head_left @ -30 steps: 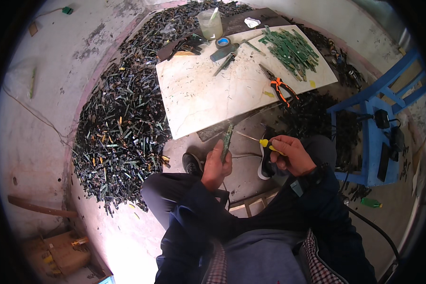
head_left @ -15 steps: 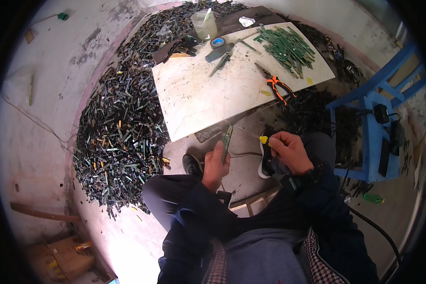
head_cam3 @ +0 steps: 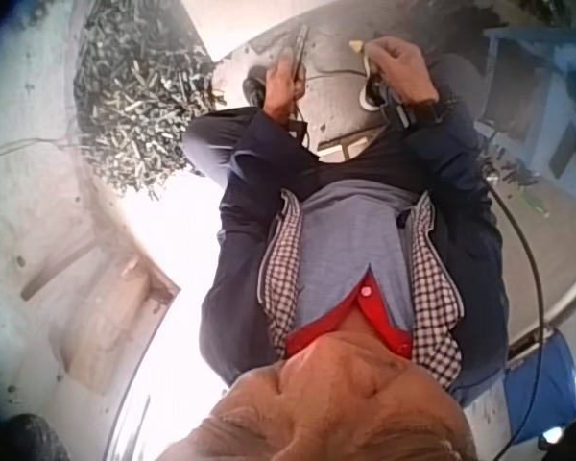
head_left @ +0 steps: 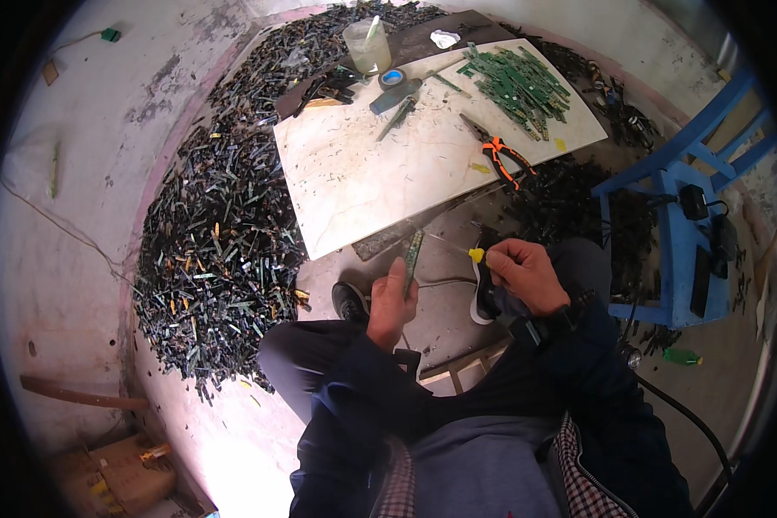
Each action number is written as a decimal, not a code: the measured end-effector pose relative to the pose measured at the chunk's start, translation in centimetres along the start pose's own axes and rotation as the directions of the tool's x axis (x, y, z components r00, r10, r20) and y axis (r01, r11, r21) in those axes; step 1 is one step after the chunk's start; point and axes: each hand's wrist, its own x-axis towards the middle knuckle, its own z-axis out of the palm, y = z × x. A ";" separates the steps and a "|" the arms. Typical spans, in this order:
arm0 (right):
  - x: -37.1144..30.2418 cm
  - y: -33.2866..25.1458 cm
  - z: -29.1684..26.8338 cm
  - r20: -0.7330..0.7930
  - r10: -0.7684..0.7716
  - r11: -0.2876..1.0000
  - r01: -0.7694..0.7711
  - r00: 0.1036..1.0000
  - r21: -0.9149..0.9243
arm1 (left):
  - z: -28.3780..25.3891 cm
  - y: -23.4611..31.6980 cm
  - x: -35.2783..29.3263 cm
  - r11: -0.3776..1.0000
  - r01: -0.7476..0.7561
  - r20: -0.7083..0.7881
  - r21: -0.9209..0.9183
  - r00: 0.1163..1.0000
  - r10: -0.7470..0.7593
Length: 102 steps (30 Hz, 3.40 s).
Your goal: The person sits at a cluttered workbench and uses pliers and a screwdriver to strip components from small green circuit boards. They repeatedly pry off parts, place them on the table, and handle multiple boards one at a time.
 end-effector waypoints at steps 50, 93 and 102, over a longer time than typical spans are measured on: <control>2.1 2.7 2.4 0.094 -0.285 0.921 0.300 0.954 -0.249 | 1.6 -1.6 -0.7 0.942 0.335 0.273 0.024 0.904 -0.328; -2.4 0.0 -1.0 0.103 0.018 0.999 -0.014 0.995 -0.034 | 0.9 -1.8 0.3 0.927 0.327 0.297 -0.185 0.917 -0.265; -3.1 0.9 -0.6 0.142 0.061 0.991 -0.043 0.988 -0.124 | 0.2 -1.4 0.5 0.818 0.465 0.396 -0.338 0.859 -0.324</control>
